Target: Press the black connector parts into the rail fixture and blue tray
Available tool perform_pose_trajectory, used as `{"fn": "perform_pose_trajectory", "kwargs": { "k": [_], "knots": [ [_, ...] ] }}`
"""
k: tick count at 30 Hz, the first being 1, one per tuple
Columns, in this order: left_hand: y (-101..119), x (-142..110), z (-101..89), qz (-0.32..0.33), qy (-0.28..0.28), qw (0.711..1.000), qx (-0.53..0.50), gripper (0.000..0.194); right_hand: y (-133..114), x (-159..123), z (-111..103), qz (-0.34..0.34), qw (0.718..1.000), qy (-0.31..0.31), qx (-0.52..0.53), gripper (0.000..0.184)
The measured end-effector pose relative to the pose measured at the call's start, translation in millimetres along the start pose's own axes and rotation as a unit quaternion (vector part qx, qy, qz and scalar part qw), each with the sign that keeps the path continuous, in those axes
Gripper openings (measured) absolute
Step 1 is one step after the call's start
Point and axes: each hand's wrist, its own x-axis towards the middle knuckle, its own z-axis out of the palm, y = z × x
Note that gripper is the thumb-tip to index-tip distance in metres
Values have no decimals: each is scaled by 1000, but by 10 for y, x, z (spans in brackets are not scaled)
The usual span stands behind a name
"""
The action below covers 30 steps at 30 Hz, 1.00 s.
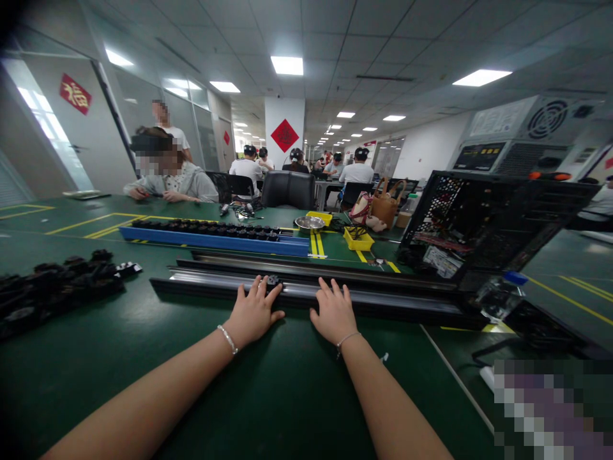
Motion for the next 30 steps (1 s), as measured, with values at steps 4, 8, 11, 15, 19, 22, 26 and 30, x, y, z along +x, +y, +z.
{"fn": "perform_pose_trajectory", "kwargs": {
  "k": [4,8,11,15,19,22,26,30],
  "knots": [
    [-5,0,-32,-2,-10,1000,-1,67,0,-3,-6,1,1000,0,4,28],
    [-31,4,-83,-10,-37,999,-6,67,2,-8,-7,1,1000,2,7,27],
    [-51,9,-116,-11,-53,998,-11,67,6,-10,-4,2,1000,1,7,26],
    [-81,12,-147,-15,-73,997,-11,68,4,-11,-6,2,1000,0,9,25],
    [-124,10,-158,-21,-83,996,-9,69,-2,-11,-15,3,1000,-3,6,25],
    [-144,10,-161,-20,-89,996,-7,69,-4,-9,-17,2,1000,-3,2,26],
    [-147,10,-179,-18,-93,995,-9,70,-1,-6,-9,1,1000,2,1,26],
    [-147,15,-205,-19,-107,994,-11,70,4,-4,-2,0,1000,3,3,26]
  ]
}}
